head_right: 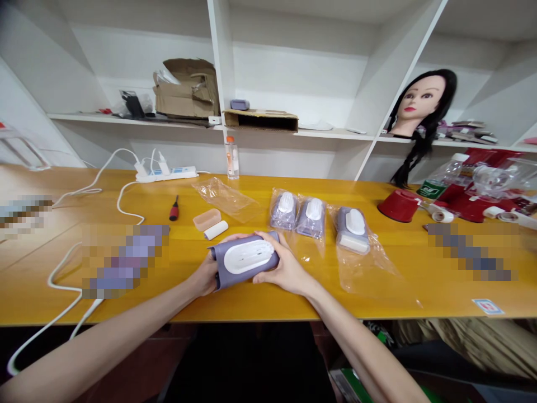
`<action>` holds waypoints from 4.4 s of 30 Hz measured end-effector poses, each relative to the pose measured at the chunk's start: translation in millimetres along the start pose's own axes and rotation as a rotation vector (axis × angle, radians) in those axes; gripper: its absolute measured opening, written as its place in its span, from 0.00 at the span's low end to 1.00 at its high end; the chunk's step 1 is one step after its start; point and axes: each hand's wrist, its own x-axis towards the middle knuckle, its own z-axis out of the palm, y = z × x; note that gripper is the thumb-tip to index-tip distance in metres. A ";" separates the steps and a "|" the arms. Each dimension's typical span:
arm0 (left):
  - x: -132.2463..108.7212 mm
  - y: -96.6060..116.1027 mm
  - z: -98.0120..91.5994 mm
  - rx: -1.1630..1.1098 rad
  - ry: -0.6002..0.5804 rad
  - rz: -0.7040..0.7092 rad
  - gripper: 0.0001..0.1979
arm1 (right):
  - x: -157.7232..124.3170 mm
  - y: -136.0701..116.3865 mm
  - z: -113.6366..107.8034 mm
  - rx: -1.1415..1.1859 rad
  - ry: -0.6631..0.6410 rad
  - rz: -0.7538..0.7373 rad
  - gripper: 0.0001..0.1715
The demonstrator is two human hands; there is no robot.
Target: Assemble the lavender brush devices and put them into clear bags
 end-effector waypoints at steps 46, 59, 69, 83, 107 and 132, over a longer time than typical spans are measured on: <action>-11.9 39.7 29.6 0.136 -0.440 0.133 0.38 | 1.3 21.9 -7.6 1.071 -0.075 0.318 0.25; -8.6 65.8 48.1 0.208 0.068 -0.273 0.20 | 6.5 0.5 -8.1 0.949 -0.082 0.320 0.34; -1.8 32.6 35.6 0.192 0.101 0.004 0.16 | 9.0 2.4 -4.2 0.680 -0.038 0.262 0.30; 1.4 13.8 7.0 0.079 -0.020 0.032 0.18 | 7.6 2.3 -8.3 0.337 -0.064 0.057 0.52; -7.0 6.8 10.9 0.012 0.027 -0.020 0.20 | 1.7 -6.6 -3.6 0.109 -0.016 0.002 0.51; -2.0 18.0 8.6 -0.253 0.029 -0.223 0.26 | 14.9 -5.3 12.6 0.383 0.311 0.193 0.47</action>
